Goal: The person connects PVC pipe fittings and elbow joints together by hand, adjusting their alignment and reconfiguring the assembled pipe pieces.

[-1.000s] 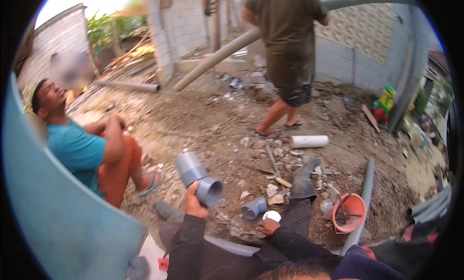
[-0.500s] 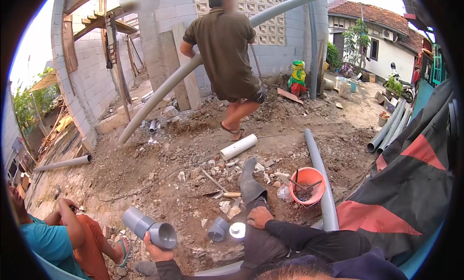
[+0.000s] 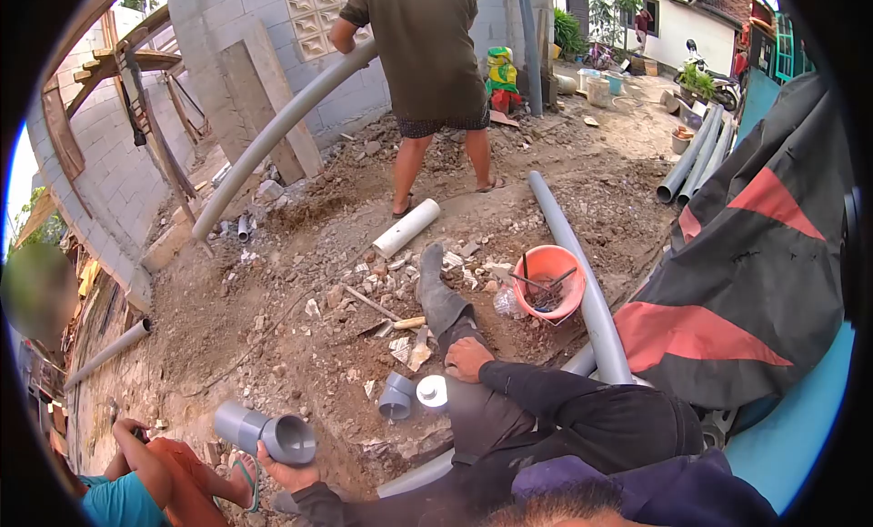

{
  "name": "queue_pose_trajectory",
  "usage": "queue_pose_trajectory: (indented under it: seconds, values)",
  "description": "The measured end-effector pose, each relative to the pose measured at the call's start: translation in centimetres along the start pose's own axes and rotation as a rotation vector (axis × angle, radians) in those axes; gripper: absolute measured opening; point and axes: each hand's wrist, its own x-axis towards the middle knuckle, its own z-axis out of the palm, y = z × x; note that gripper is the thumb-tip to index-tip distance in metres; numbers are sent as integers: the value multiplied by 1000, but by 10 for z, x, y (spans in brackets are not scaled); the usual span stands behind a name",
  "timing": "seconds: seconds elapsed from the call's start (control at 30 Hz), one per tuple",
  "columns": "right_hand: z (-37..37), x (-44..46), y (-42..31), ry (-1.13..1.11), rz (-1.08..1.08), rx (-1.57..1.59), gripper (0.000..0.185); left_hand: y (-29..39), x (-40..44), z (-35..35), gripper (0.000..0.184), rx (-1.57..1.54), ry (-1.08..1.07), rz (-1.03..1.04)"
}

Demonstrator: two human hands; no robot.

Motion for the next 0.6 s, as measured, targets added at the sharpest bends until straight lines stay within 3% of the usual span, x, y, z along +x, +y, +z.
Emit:
queue_pose_trajectory:
  seconds: [0.6]
  values:
    - [-18, 11, -10, -38, 22, 80, 22, 5, 13, -24, 59, -105, 159, -29]
